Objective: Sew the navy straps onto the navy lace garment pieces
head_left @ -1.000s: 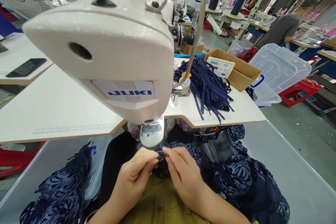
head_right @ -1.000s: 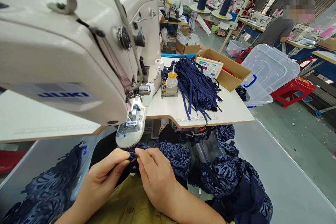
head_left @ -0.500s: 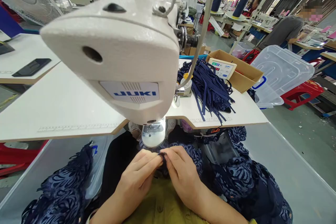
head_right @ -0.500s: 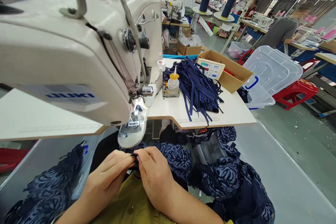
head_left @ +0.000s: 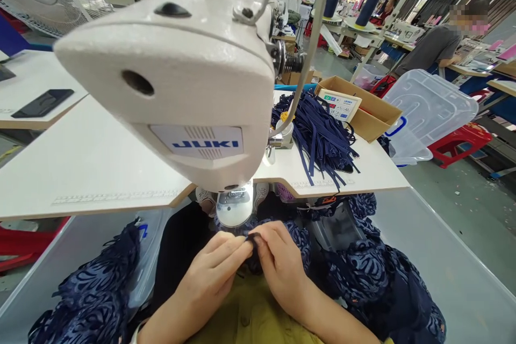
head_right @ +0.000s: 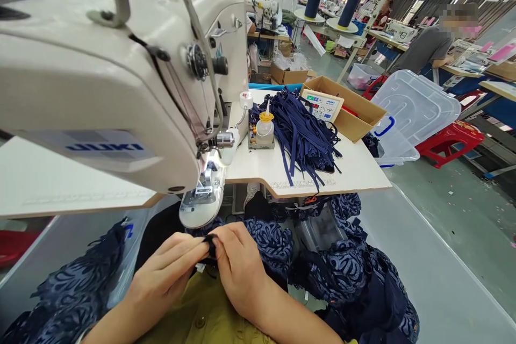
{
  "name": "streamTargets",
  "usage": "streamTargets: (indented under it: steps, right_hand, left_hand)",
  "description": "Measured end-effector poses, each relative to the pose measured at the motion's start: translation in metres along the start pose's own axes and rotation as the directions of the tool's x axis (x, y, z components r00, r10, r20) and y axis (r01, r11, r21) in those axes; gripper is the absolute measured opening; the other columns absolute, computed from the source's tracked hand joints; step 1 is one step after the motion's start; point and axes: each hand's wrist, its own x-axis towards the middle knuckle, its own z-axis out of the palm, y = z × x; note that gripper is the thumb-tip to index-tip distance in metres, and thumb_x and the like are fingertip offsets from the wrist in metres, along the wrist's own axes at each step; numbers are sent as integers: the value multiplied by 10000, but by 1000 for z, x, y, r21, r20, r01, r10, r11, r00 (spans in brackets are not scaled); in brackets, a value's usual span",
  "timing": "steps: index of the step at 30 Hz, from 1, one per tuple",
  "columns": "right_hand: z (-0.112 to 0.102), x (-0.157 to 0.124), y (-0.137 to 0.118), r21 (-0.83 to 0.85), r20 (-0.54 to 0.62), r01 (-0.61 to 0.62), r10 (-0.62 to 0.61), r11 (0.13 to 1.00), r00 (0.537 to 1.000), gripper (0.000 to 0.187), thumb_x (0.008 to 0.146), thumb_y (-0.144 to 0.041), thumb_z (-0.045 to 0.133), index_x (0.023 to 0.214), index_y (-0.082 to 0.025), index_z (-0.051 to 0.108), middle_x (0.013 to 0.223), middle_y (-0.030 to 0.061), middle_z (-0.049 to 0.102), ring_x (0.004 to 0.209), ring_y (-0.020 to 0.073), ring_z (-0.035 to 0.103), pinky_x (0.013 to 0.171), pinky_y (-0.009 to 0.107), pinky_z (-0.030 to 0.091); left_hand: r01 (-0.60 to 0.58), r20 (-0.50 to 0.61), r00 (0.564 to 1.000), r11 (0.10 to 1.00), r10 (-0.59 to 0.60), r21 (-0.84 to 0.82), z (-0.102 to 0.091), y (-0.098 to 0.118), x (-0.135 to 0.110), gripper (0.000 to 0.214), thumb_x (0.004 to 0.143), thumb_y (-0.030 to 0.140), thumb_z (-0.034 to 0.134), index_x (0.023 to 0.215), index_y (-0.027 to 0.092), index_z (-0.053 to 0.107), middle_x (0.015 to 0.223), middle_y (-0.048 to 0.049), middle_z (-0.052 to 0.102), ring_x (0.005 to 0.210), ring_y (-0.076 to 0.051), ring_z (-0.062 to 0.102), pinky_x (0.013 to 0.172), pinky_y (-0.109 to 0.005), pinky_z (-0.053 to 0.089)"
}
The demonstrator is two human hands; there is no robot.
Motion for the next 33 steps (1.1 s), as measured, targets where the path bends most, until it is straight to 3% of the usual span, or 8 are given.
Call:
streamTargets:
  steps: [5, 13, 17, 20, 25, 29, 31, 33]
  right_hand:
    - [-2, 8, -2, 32, -1, -39, 39, 999, 999, 169, 945, -164, 434, 920, -190, 599, 819, 31, 595, 766, 136, 576, 686, 231, 505]
    - [-14, 16, 9, 50, 23, -77, 76, 996, 997, 184, 953, -221, 444, 987, -195, 623, 860, 32, 615, 798, 140, 601, 719, 241, 508]
    - [-28, 40, 56, -151, -136, -125, 105, 981, 985, 228, 961, -251, 429, 1050, -174, 624, 952, 71, 640, 912, 182, 611, 822, 307, 498]
    - [-33, 66, 103, -439, -69, -114, 93, 891, 993, 259, 963, -218, 408, 1088, -156, 626, 978, 92, 652, 943, 200, 604, 871, 331, 476]
    - [-31, 97, 151, -527, -89, -159, 132, 835, 987, 247, 899, -123, 475, 1072, -116, 651, 972, 154, 652, 937, 271, 577, 876, 430, 439]
    - [-31, 101, 140, -502, -158, -206, 145, 840, 977, 249, 898, -140, 487, 1094, -81, 628, 1147, 217, 578, 1076, 304, 528, 942, 473, 390]
    - [-33, 92, 116, -455, -136, -193, 146, 869, 980, 220, 928, -198, 472, 1036, -114, 644, 1094, 168, 610, 1056, 268, 551, 938, 423, 415]
    - [-34, 78, 86, -337, 18, -131, 146, 932, 989, 253, 960, -260, 442, 868, -189, 667, 920, 50, 669, 900, 172, 621, 835, 282, 483]
  left_hand:
    - [125, -41, 991, 985, -130, -121, -2, -3, -3, 208, 870, 66, 486, 959, 207, 610, 830, -29, 673, 749, -116, 601, 663, -208, 522]
    - [425, 106, 905, 869, -411, -254, -4, 3, -4, 121, 908, 204, 493, 921, 213, 613, 897, -20, 664, 808, -111, 636, 737, -172, 509]
    - [519, 175, 854, 788, -489, -330, -7, 6, 0, 160, 933, 270, 454, 884, 214, 595, 828, -1, 652, 758, -102, 618, 715, -164, 499]
    - [570, 211, 820, 737, -531, -363, -8, 7, -1, 201, 935, 329, 445, 898, 214, 605, 826, -8, 652, 756, -114, 605, 707, -185, 500]
    - [687, 268, 718, 593, -642, -419, -8, 6, -5, 289, 915, 439, 457, 922, 212, 635, 786, -13, 646, 692, -122, 587, 628, -206, 496]
    - [726, 270, 670, 533, -692, -434, -9, 3, -5, 376, 891, 513, 463, 865, 187, 649, 641, 1, 578, 587, -108, 518, 543, -199, 446]
    - [736, 264, 657, 527, -706, -424, -10, 3, -4, 396, 887, 525, 462, 838, 180, 652, 620, 7, 549, 579, -106, 493, 545, -204, 430]
    - [757, 271, 636, 516, -723, -401, -10, 3, -2, 393, 890, 522, 461, 835, 182, 652, 630, 11, 535, 598, -109, 492, 569, -208, 427]
